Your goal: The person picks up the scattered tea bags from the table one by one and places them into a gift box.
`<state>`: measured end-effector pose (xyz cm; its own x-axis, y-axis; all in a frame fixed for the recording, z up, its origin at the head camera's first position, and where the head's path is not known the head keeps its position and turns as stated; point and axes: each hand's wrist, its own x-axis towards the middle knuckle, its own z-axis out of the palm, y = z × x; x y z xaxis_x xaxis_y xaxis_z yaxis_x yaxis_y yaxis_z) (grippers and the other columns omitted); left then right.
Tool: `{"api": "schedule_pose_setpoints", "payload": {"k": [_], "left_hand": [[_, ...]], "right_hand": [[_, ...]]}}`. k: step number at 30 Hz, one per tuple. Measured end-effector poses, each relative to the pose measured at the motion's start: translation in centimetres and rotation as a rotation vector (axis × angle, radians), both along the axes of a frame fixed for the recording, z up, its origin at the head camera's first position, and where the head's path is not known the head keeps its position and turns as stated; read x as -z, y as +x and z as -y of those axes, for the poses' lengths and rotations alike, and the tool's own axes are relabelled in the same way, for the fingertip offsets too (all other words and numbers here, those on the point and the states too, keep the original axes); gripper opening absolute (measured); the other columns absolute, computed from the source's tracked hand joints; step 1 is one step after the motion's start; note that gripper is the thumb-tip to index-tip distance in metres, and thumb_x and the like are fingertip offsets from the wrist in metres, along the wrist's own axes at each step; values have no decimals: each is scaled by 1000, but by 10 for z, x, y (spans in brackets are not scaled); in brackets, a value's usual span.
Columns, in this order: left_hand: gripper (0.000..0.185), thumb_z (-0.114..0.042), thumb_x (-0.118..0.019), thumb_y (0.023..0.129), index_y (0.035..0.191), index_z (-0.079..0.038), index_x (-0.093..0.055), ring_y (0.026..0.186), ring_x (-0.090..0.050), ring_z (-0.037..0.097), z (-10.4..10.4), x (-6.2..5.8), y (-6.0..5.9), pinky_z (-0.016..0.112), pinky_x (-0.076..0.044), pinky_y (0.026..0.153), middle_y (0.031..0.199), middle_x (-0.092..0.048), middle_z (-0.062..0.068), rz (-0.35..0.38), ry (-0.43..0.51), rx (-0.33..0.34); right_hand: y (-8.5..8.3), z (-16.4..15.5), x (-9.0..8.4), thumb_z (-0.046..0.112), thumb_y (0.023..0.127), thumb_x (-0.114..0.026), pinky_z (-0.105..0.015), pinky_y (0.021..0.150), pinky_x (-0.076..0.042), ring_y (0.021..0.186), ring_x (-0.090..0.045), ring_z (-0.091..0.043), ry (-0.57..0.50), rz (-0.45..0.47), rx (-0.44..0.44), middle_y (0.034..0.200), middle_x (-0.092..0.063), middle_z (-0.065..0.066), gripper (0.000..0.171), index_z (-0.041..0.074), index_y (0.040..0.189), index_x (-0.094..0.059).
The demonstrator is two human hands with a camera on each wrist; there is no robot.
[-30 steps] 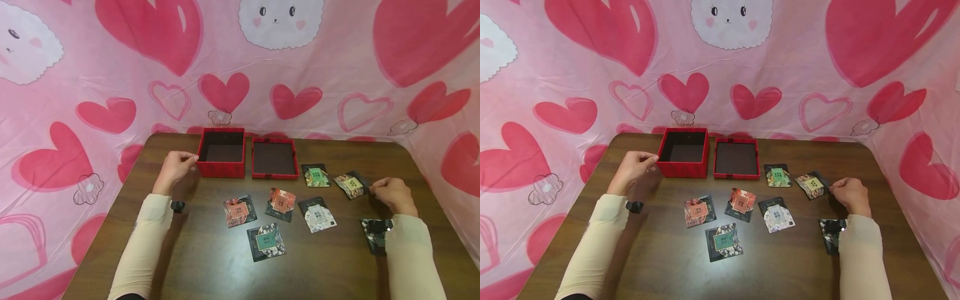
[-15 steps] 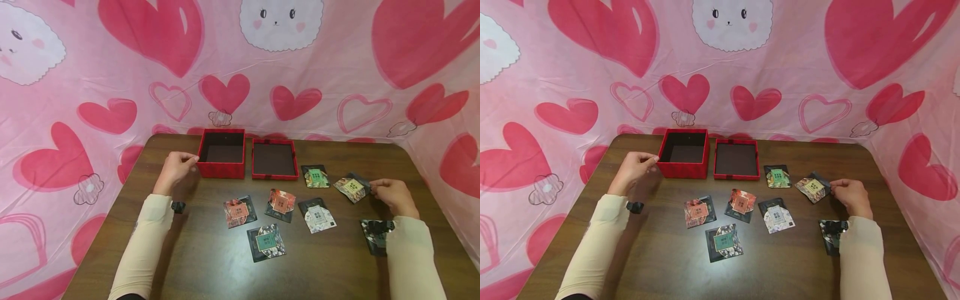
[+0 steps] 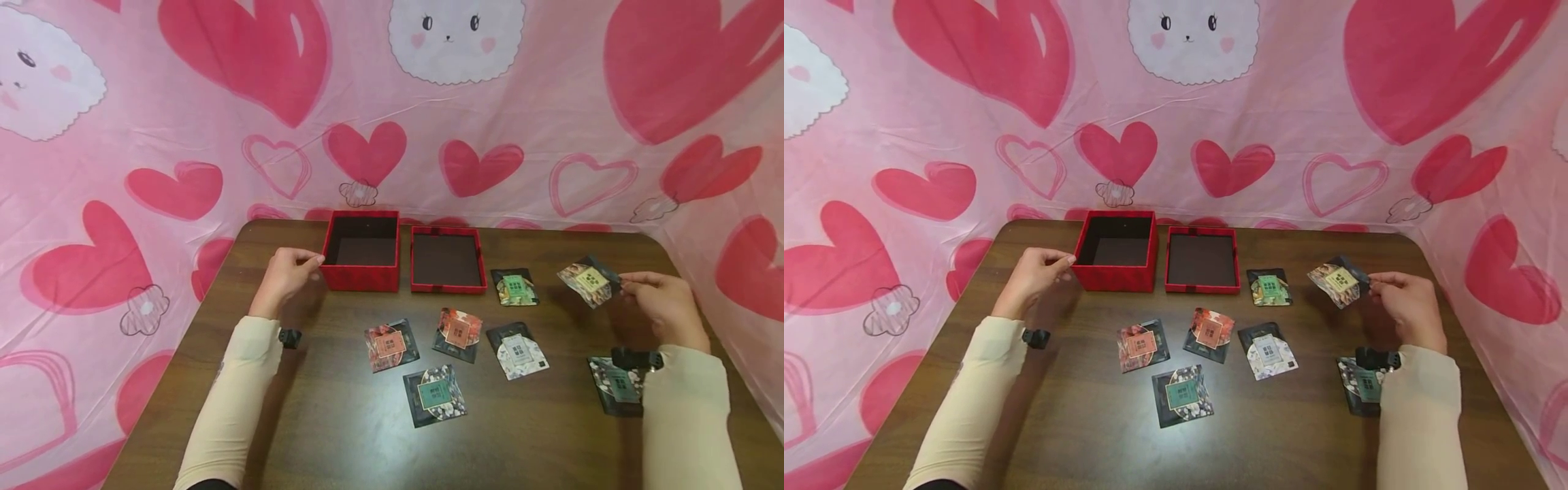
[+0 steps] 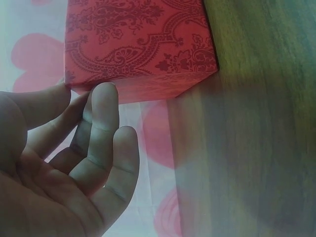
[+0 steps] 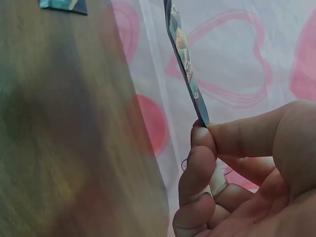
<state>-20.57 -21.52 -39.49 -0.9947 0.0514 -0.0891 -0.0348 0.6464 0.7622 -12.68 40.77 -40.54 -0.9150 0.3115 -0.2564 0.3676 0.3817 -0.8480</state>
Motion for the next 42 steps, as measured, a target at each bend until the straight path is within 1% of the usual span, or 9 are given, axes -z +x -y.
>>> {"api": "schedule_pose_setpoints", "payload": {"k": [4,7,12,20,22,26,30,36,42], "left_hand": [[32,-25,-65,100,116,1,-74,89,-69,38,0,0,0,39,-48,71,94,-73,17,-3,-1,6],[31,-25,-65,100,116,1,-74,88,-70,38,0,0,0,39,-48,70,95,-73,17,-10,-7,9],[31,-23,-65,100,116,2,-74,87,-71,37,0,-1,0,39,-48,69,99,-73,18,-18,-2,12],[31,-25,-65,100,114,1,-75,88,-71,37,0,-1,0,39,-48,70,94,-73,17,-20,-9,7],[31,-25,-65,100,114,0,-75,89,-70,37,0,-1,0,39,-48,70,93,-74,17,-15,-5,4],[31,-25,-65,100,114,1,-75,90,-70,38,0,-1,1,39,-48,70,91,-74,17,-16,4,7],[29,-24,-65,100,113,0,-76,89,-70,38,1,0,1,39,-48,70,89,-74,17,-22,9,0],[29,-24,-65,100,112,0,-76,90,-70,37,0,0,1,40,-49,72,90,-74,16,-14,16,0],[29,-24,-66,100,112,0,-76,88,-70,36,-1,2,1,39,-49,70,90,-74,17,-32,11,-1]], "right_hand": [[-1,2,-2,14,101,-55,-26,67,-51,77,-57,-10,-40,9,14,79,-63,18,31,35,86,-72],[-1,4,-1,14,101,-55,-26,66,-51,76,-57,-9,-63,1,9,79,-64,18,34,37,83,-72],[-7,14,-2,11,100,-57,-22,63,-52,71,-60,-6,-121,-41,13,77,-66,15,35,33,82,-77],[-23,40,-6,4,97,-59,-20,60,-53,66,-61,-5,-151,-138,-12,74,-67,10,29,21,83,-78],[-26,48,-7,5,98,-59,-20,59,-52,66,-61,-5,-131,-148,-34,73,-67,10,27,20,85,-77],[-34,64,-10,7,99,-57,-21,59,-52,67,-61,-6,-119,-158,-57,74,-67,9,20,12,94,-76],[-43,82,-14,7,100,-57,-20,59,-53,67,-61,-5,-130,-170,-66,75,-67,9,17,2,104,-73],[-56,107,-19,7,99,-58,-19,59,-51,67,-59,-5,-83,-170,-94,75,-66,8,28,-12,120,-63],[-67,129,-21,8,100,-57,-20,60,-51,67,-57,-4,-74,-170,-133,74,-64,10,33,-12,125,-61]]}}
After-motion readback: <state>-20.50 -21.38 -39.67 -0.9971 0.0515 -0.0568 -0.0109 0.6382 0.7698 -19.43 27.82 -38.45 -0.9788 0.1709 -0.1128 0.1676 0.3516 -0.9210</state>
